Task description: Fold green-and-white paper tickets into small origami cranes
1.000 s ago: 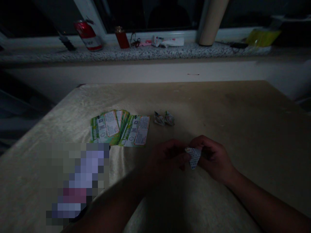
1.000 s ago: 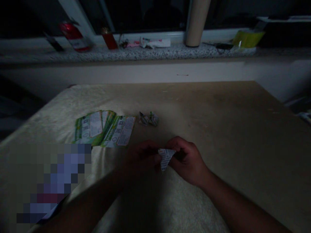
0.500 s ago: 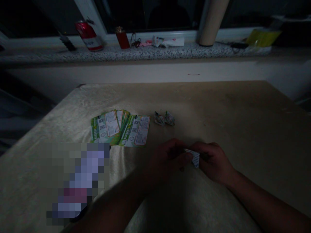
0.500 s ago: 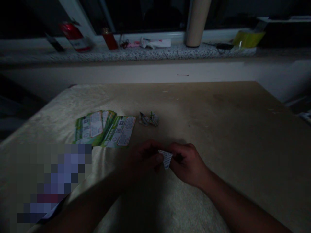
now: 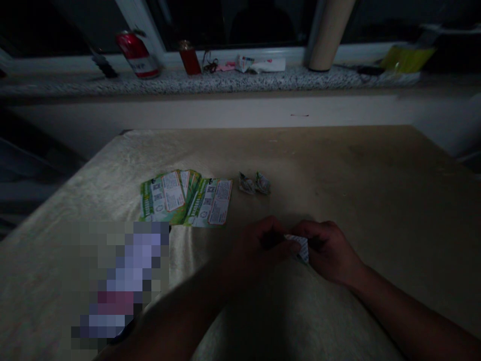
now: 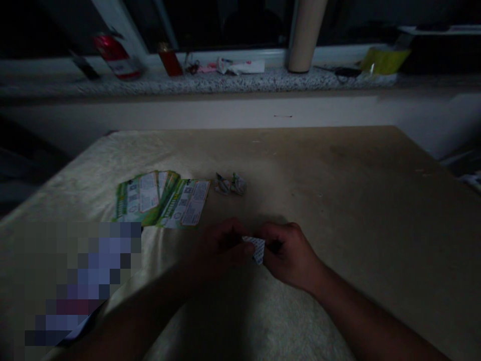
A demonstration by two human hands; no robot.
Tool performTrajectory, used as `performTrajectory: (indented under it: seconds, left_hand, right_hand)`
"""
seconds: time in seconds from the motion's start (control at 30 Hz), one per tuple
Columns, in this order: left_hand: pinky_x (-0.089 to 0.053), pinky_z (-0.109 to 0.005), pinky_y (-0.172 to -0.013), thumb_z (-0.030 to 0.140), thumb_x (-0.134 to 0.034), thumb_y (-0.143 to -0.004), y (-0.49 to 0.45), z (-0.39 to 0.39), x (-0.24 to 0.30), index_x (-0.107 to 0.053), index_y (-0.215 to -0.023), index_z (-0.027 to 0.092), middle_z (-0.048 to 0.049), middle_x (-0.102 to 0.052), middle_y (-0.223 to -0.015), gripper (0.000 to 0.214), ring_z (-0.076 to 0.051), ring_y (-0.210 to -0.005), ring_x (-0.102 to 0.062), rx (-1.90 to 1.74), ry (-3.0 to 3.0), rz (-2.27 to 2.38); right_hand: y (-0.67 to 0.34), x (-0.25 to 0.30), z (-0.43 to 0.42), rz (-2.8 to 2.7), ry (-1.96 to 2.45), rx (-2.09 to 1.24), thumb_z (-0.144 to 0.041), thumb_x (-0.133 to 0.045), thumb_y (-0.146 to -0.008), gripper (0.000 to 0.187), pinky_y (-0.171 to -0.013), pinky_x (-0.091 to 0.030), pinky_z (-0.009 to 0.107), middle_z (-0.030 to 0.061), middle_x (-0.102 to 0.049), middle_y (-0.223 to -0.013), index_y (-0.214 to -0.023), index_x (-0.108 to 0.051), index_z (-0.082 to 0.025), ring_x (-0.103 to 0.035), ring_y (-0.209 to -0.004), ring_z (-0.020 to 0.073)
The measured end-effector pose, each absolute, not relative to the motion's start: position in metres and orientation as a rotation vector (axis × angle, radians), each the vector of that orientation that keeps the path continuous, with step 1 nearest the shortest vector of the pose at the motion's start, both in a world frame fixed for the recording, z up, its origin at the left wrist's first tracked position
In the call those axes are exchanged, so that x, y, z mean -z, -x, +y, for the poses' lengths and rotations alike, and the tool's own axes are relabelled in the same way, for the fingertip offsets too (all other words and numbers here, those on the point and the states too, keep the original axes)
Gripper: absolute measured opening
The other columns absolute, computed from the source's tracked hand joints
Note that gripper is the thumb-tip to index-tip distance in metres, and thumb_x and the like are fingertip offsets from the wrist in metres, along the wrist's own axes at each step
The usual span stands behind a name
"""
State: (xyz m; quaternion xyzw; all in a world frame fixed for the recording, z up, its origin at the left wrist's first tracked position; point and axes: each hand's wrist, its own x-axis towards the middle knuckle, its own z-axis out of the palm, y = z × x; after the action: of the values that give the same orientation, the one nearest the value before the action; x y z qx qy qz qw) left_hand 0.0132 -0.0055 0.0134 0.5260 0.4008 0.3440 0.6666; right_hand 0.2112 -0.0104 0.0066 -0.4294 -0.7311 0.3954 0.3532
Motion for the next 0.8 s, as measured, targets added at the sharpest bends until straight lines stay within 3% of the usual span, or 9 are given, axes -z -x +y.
performTrajectory:
  seconds: [0.23,0.4,0.53,0.8]
  left_hand:
    - [-0.04,-0.024,-0.059,0.04,-0.089,-0.066,-0.013,-0.006,-0.021,-0.068,-0.083,0.015,0.0014,-0.064,-0.071,0.037,-0.011,-0.063,-0.053,-0.693,-1.22,0.959]
    - [-0.047,-0.027,-0.066,0.038,-0.089,-0.067,-0.011,-0.005,-0.029,-0.076,-0.092,0.017,-0.0024,-0.072,-0.08,0.034,-0.015,-0.072,-0.062,-0.664,-1.264,0.978]
    - [-0.048,-0.025,-0.065,0.035,-0.089,-0.068,-0.011,-0.003,-0.029,-0.079,-0.087,0.016,-0.002,-0.073,-0.077,0.029,-0.014,-0.069,-0.063,-0.661,-1.193,0.911]
    - [-0.046,-0.023,-0.051,0.052,-0.083,-0.072,-0.012,0.002,-0.023,-0.073,-0.08,0.014,0.0005,-0.065,-0.062,0.04,-0.01,-0.051,-0.055,-0.808,-1.064,0.932]
  right_hand:
    - [-0.215,-0.004,-0.008,-1.968,1.089,-1.044,-0.014,-0.065,-0.078,0.018,-0.046,-0.032,0.021,-0.006,-0.045,-0.051,-0.061,-0.059,-0.017,-0.04,-0.047,0.0085]
    - [-0.216,-0.004,-0.007,-1.924,1.103,-1.156,-0.018,-0.066,-0.08,0.019,-0.046,-0.032,0.022,-0.0054,-0.045,-0.053,-0.062,-0.059,-0.017,-0.041,-0.049,0.0091]
    - [-0.216,-0.005,-0.009,-1.851,1.126,-1.258,-0.025,-0.07,-0.081,0.027,-0.046,-0.029,0.022,-0.0061,-0.042,-0.053,-0.06,-0.054,-0.019,-0.039,-0.048,0.009]
    - [-0.215,-0.012,-0.015,-1.715,0.989,-1.279,-0.051,-0.059,-0.097,0.035,-0.049,-0.037,0.025,-0.0004,-0.054,-0.064,-0.081,-0.062,-0.02,-0.049,-0.056,0.014]
